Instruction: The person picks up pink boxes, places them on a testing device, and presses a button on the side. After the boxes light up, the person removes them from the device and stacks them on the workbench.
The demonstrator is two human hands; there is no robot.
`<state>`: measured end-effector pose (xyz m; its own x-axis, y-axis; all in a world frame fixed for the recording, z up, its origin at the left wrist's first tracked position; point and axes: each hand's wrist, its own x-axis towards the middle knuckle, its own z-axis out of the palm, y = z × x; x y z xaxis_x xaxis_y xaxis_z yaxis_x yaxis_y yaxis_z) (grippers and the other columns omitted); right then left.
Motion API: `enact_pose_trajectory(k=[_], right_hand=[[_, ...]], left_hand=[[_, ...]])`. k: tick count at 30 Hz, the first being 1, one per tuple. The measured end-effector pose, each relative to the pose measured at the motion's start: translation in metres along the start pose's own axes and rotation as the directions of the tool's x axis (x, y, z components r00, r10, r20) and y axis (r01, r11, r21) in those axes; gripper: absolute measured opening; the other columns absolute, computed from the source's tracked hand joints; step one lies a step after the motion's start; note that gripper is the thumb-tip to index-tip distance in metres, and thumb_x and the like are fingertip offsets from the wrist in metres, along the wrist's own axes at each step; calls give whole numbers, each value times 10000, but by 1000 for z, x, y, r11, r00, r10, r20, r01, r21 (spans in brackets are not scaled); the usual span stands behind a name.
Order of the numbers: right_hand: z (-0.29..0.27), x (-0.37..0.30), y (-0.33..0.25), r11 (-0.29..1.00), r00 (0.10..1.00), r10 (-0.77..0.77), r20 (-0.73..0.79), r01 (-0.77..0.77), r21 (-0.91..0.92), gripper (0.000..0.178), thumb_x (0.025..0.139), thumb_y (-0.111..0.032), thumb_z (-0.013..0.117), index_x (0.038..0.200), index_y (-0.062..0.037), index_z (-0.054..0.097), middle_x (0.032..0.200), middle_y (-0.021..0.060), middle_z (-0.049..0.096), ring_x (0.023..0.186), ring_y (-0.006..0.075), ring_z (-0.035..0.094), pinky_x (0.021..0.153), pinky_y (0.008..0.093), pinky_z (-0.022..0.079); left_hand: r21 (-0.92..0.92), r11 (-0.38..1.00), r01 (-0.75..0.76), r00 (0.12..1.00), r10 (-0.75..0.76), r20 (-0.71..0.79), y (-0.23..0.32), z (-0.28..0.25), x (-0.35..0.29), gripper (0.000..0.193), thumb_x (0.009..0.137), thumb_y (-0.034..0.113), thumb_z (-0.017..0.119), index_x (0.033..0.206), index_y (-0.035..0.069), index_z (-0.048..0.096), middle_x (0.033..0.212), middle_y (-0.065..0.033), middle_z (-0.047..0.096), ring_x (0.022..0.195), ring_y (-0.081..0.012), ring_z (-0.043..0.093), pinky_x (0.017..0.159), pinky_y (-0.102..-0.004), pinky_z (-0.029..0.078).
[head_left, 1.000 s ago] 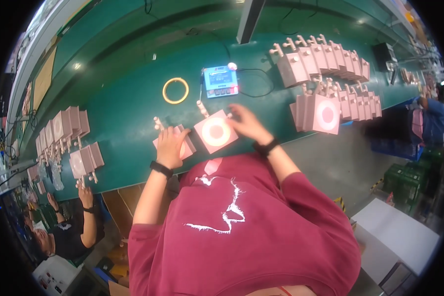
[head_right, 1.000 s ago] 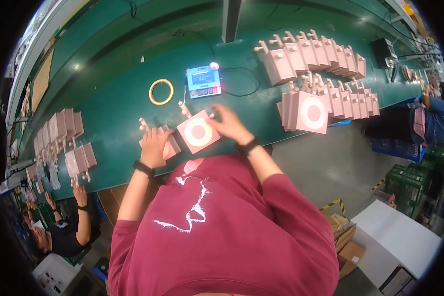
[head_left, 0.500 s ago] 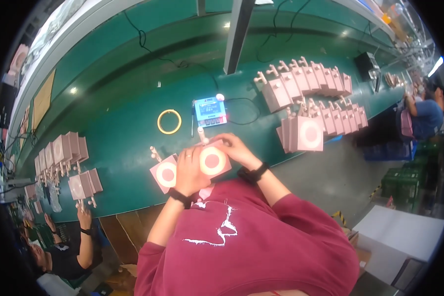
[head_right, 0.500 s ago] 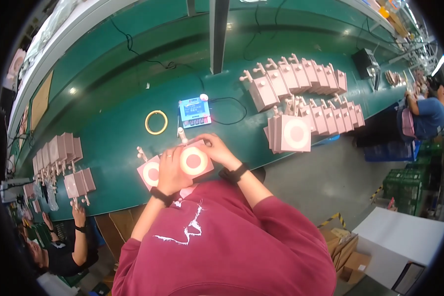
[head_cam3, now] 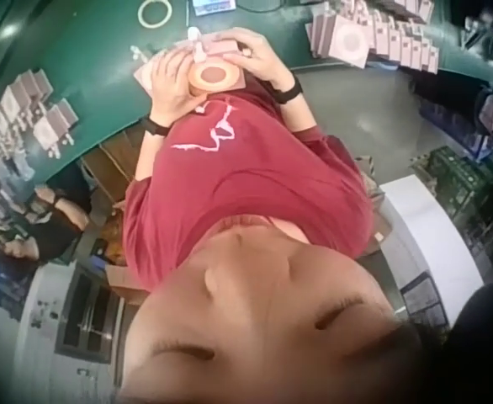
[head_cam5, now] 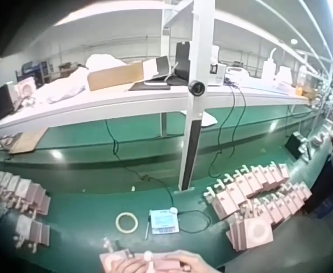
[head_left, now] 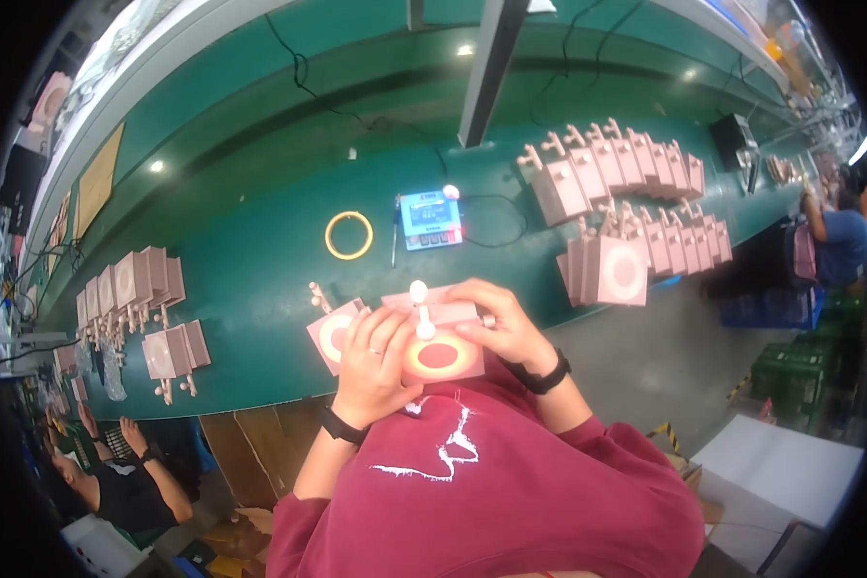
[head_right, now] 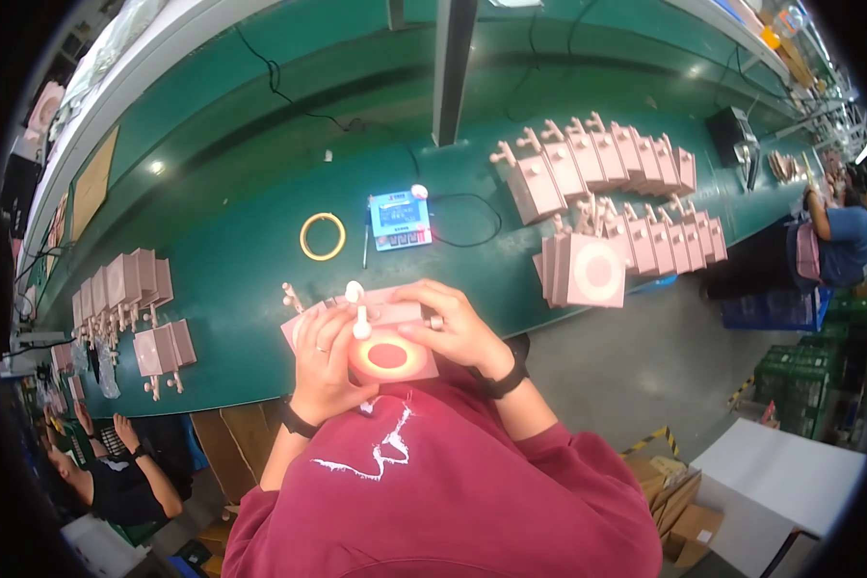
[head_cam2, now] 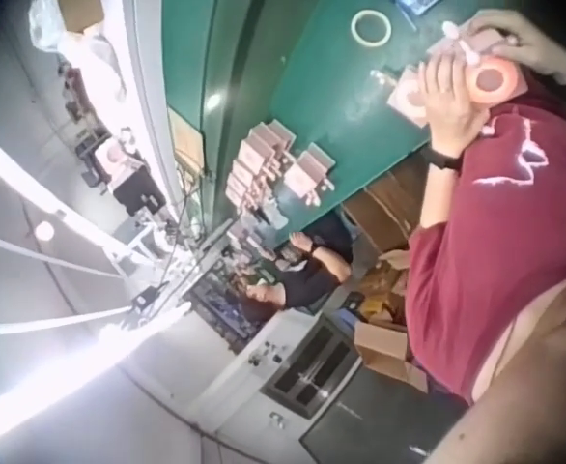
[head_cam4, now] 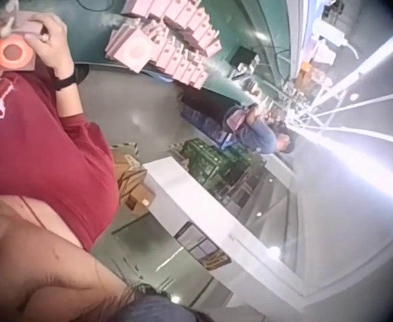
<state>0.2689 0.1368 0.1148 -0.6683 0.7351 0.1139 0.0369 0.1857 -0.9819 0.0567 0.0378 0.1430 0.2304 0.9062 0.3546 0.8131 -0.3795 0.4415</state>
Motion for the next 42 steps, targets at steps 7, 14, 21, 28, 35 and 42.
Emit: enact_pose_trajectory(k=[7, 14, 21, 28, 35, 42], right_hand=[[18, -7, -6, 965, 975, 101, -196, -48, 257, 371, 756, -111, 730, 1091, -8, 606, 1040, 105, 617, 928, 205, 607, 799, 289, 477], [10, -7, 2, 996, 982, -23, -185, 38, 77, 406, 758, -111, 734, 1121, -18, 580, 1035, 85, 628, 950, 179, 599, 823, 292, 471], [16, -4, 4, 962, 951, 64, -302, 22, 271, 368, 804, -150, 717, 1108, 3, 577, 1030, 94, 631, 937, 171, 603, 806, 286, 489], [10, -7, 5, 890, 893, 286, -347, -113, 442, 216, 884, -103, 645, 1038, 39, 590, 910, 90, 665, 811, 144, 641, 732, 259, 515], [15, 1, 6, 876, 869, 327, -371, -131, 465, 128, 873, -45, 641, 961, 44, 618, 824, 91, 678, 714, 127, 641, 671, 252, 528], [17, 2, 8, 889, 865, 368, -340, -221, 401, 145, 856, -42, 667, 963, 43, 622, 845, 89, 680, 729, 124, 640, 668, 245, 525]], left_hand=[[-9, 1000, 28, 999, -29, -22, 2, -2, -2, 748, 506, 162, 776, 1204, 78, 521, 1240, -92, 524, 1194, -303, 484, 1034, -500, 338], [-50, 998, 39, 999, -40, -18, 0, 3, -3, 867, 424, 185, 814, 1226, 82, 500, 1261, -80, 502, 1206, -312, 481, 1033, -528, 321], [-105, 990, 95, 994, -99, -41, 2, -1, 2, 782, 465, 191, 800, 1187, 71, 524, 1215, -109, 528, 1178, -314, 496, 1025, -492, 348], [-68, 981, 180, 980, -185, -72, 3, -5, 5, 786, 454, 190, 796, 1180, 61, 525, 1172, -116, 534, 1103, -337, 516, 986, -484, 373], [-71, 974, 217, 972, -223, -81, 0, -3, 9, 785, 447, 187, 786, 1176, 62, 524, 1158, -115, 537, 1077, -340, 516, 970, -473, 377], [-94, 953, 288, 957, -291, -19, 2, -15, 8, 793, 445, 188, 766, 1187, 60, 519, 1143, -128, 547, 1071, -346, 515, 971, -473, 380]])
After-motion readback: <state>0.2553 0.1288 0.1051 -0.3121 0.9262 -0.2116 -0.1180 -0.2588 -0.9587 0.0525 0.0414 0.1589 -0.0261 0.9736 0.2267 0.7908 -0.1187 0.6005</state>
